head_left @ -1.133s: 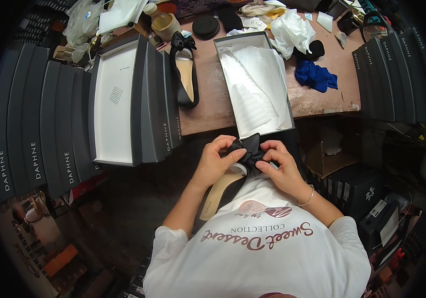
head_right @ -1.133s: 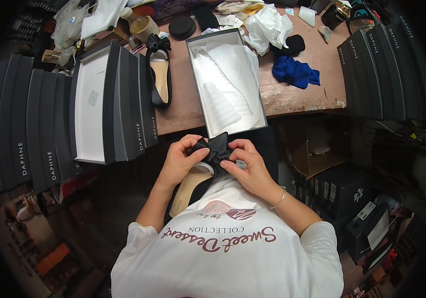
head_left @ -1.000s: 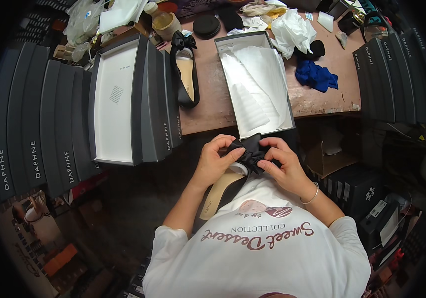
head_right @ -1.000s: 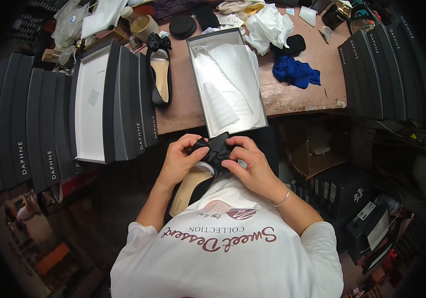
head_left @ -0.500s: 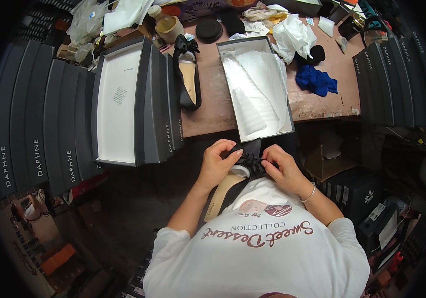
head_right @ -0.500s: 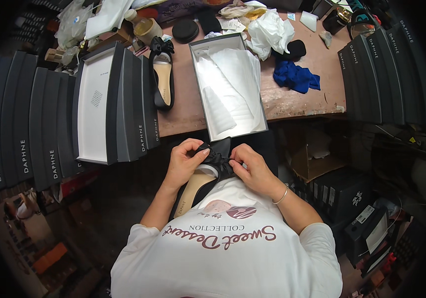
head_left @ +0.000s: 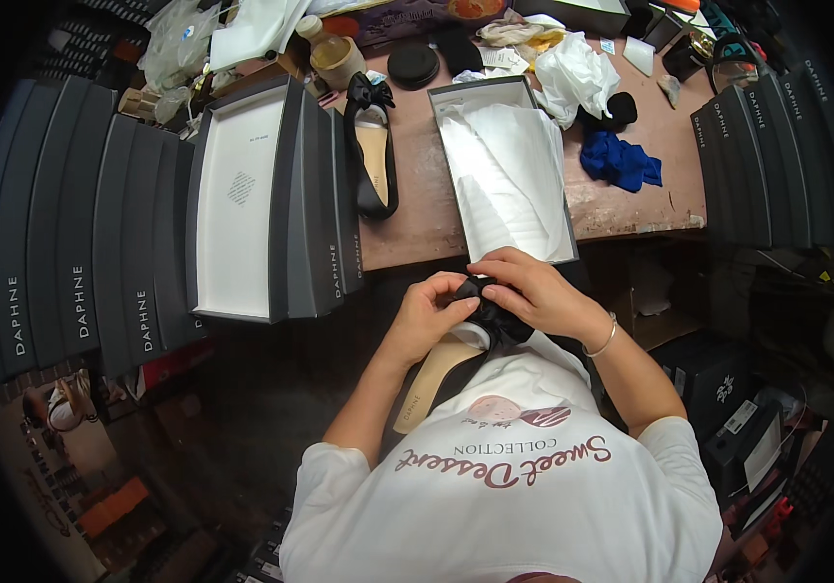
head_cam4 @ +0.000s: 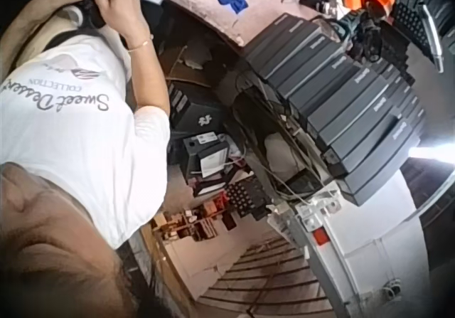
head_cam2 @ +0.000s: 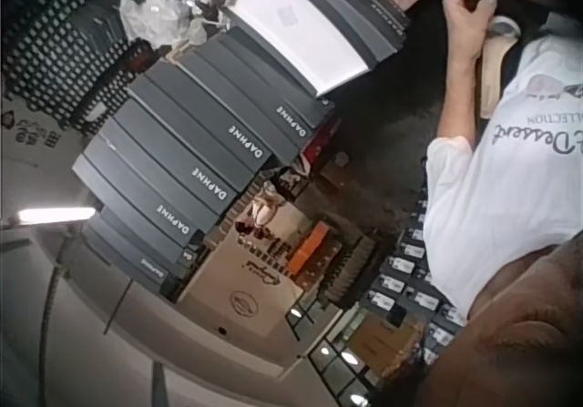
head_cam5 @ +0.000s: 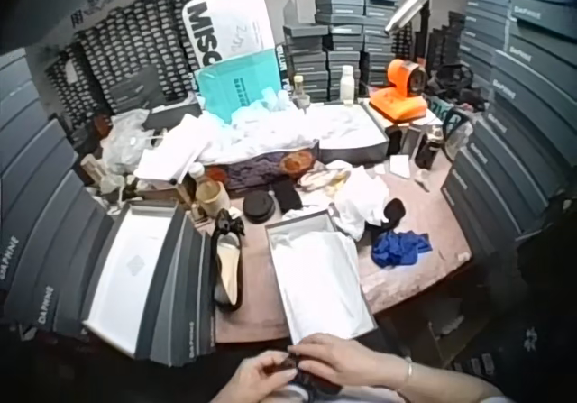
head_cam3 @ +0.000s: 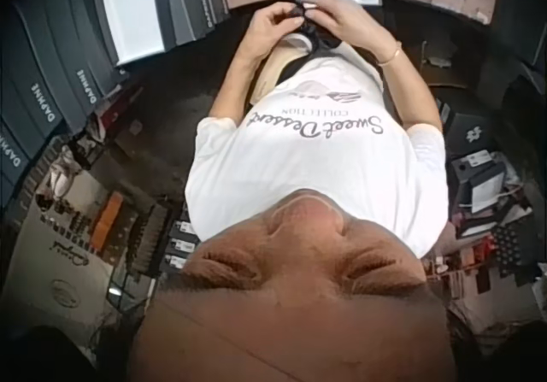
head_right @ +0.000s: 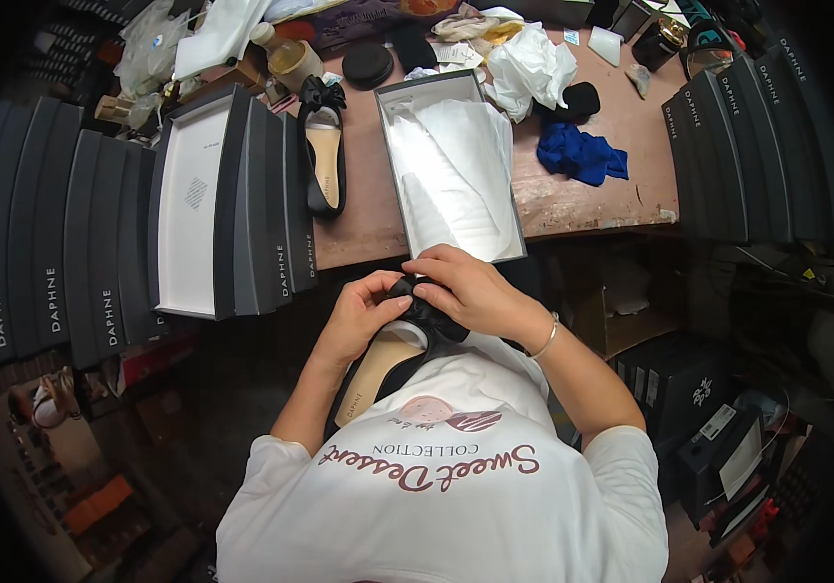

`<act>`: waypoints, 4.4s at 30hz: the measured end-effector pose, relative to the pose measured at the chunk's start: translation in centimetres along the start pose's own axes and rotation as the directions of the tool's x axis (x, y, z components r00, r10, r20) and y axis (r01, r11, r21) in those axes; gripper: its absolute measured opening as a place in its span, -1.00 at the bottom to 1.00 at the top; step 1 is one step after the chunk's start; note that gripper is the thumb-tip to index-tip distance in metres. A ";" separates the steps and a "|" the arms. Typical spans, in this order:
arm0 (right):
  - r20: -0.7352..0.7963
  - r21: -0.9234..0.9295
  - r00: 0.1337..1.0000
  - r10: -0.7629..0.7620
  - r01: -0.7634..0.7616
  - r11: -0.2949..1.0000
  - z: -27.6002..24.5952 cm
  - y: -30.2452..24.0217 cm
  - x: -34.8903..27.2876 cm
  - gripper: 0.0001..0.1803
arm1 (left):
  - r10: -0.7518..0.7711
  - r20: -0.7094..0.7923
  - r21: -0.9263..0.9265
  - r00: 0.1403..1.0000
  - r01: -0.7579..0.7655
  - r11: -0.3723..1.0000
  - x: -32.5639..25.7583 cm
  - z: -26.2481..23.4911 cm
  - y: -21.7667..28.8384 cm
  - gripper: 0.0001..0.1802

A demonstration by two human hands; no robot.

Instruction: The recorder is inspecting, wrapping, and placing high-heeled shoes into branded shoe boxes.

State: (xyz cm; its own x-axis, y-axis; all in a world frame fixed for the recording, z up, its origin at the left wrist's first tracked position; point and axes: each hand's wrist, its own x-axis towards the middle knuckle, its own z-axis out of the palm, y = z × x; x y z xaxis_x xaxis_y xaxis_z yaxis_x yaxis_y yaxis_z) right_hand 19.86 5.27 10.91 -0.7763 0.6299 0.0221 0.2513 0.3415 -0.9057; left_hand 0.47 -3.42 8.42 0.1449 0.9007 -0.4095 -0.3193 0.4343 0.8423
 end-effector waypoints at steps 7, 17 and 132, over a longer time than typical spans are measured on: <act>0.321 -0.057 0.946 0.041 -0.024 0.998 -1.6 -0.5 3.3 -0.77 | 0.095 -0.028 0.116 0.995 -0.091 0.989 -0.4 -0.5 -0.3 -0.87; 0.198 0.074 0.972 0.124 -0.141 0.987 -0.5 -0.1 3.6 -0.83 | 0.177 -0.140 0.281 0.974 -0.132 0.950 -0.3 -1.5 -1.4 -0.81; 0.349 0.618 0.877 0.331 -0.481 0.622 5.8 -4.4 -3.1 -0.35 | 0.576 0.075 0.695 0.814 -0.457 0.555 -3.6 0.6 7.3 -0.83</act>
State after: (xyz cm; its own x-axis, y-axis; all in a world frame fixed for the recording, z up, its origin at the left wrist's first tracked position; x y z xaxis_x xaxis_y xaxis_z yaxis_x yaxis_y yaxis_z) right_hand 17.79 -2.20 12.43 -0.7991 0.4219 -0.4283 0.1722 -0.5220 -0.8354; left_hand -1.81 -3.47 16.28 0.0042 0.9840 0.1780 0.4078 -0.1642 0.8982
